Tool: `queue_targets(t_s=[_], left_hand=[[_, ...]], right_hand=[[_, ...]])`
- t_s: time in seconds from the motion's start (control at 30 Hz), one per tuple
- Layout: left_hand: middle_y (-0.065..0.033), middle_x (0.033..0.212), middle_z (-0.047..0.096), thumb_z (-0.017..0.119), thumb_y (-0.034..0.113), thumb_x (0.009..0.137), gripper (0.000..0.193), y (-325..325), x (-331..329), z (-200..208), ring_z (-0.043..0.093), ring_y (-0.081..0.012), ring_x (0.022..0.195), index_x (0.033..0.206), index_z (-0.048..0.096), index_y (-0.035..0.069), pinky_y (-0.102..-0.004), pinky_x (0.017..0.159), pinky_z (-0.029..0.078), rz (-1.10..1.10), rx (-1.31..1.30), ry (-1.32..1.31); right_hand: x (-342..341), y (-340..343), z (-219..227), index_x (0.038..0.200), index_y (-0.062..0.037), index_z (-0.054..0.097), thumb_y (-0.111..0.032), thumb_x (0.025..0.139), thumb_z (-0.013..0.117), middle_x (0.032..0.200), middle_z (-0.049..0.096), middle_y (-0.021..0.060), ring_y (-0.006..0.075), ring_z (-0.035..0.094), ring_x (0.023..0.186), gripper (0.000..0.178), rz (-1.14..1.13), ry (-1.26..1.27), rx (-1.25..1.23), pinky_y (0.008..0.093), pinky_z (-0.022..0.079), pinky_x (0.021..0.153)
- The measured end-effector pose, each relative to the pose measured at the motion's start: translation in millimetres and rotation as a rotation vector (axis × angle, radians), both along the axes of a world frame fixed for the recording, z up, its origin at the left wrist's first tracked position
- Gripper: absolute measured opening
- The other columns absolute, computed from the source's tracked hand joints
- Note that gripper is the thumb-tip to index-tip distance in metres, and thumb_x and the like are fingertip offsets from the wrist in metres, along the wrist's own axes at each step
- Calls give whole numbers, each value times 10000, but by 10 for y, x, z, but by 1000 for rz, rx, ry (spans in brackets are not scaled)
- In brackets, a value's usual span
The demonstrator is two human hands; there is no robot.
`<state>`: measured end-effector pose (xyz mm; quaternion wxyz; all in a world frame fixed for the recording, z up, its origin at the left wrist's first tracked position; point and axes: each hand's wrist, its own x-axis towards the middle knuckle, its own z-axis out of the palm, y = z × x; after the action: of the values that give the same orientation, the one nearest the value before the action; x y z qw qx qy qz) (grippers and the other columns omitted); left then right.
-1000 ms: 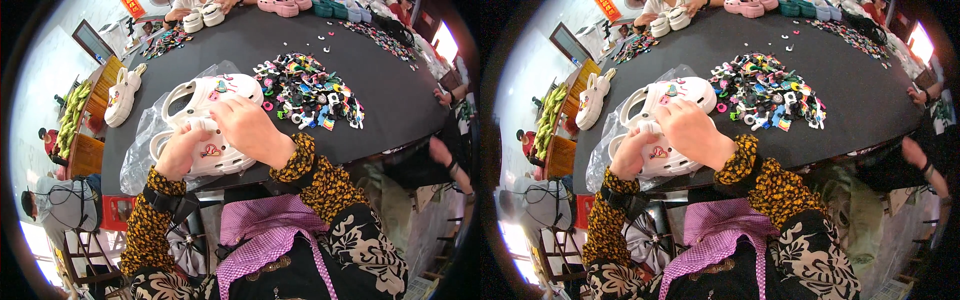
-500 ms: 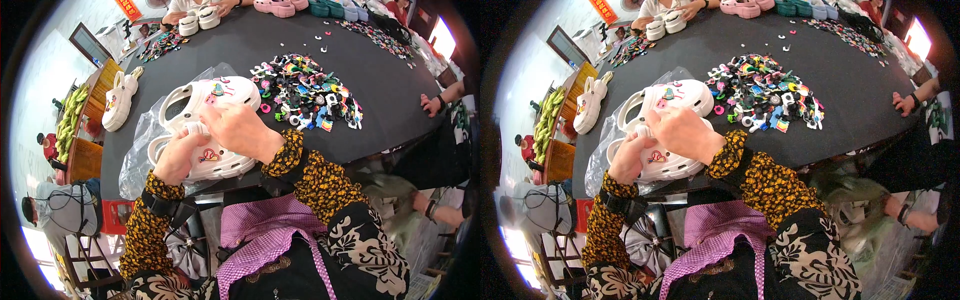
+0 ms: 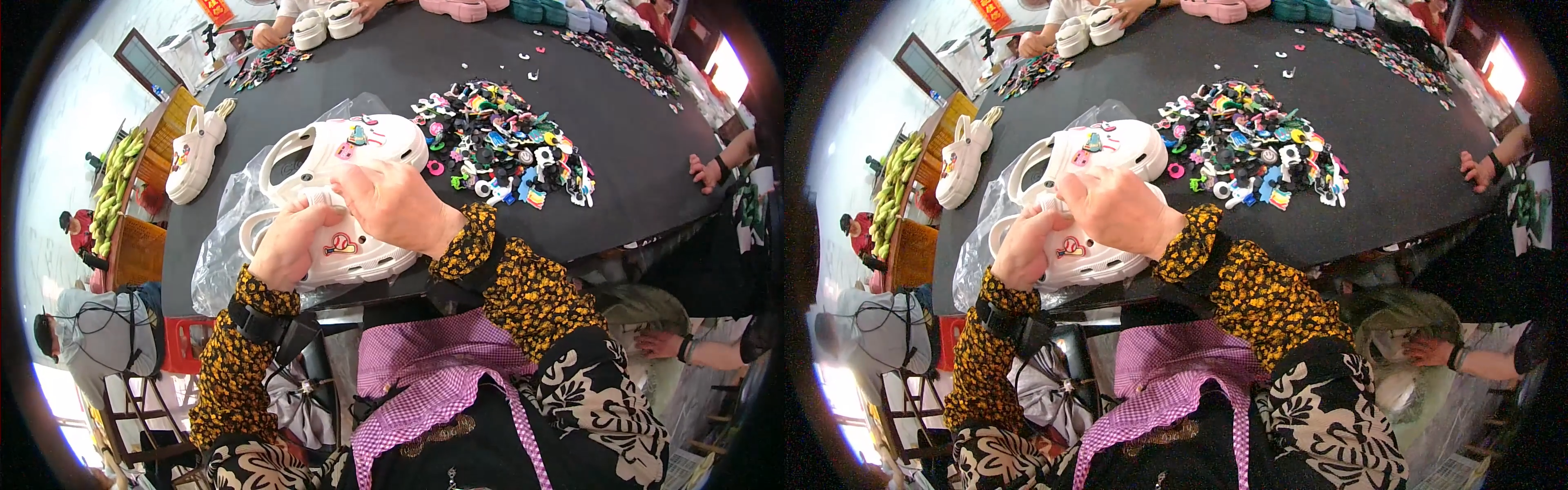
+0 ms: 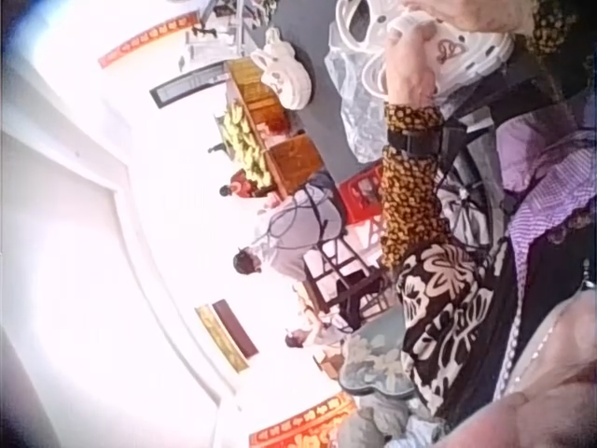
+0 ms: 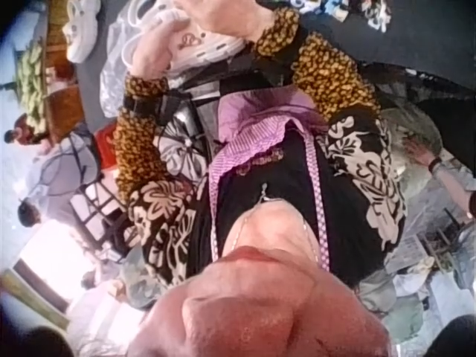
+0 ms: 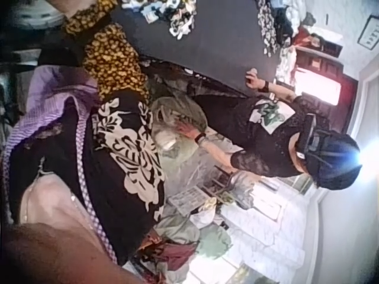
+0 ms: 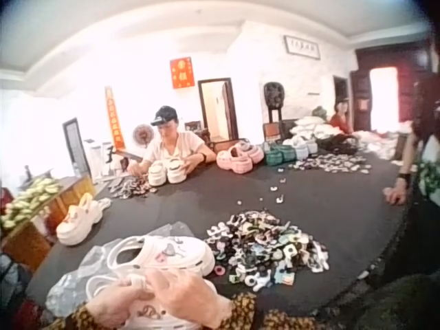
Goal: The person is assembling decorative charms onto white rubber shoes at a large table in a workshop environment.
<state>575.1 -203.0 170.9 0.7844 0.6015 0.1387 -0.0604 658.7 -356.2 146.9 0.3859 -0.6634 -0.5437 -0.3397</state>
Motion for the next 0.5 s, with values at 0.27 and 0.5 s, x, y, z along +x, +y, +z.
queue_targets(t_s=[0.27, 0.5], left_hand=[[-79, 905, 651, 525, 39, 805, 205, 32, 10, 8, 643, -153, 754, 978, 624, -8, -276, 675, 529, -55, 0, 4], [-66, 913, 653, 525, 71, 825, 225, -115, -110, 126, 636, -131, 760, 1010, 622, -13, -270, 687, 520, -18, 92, 1]], right_hand=[[-1, -2, 40, 887, 5, 526, -65, 849, 568, 664, 548, 119, 268, 590, 634, 91, -2, 114, 14, 350, 472, 553], [33, -53, 106, 937, -3, 536, -123, 934, 499, 628, 565, 92, 152, 573, 558, 126, 101, 642, 176, 270, 451, 535]])
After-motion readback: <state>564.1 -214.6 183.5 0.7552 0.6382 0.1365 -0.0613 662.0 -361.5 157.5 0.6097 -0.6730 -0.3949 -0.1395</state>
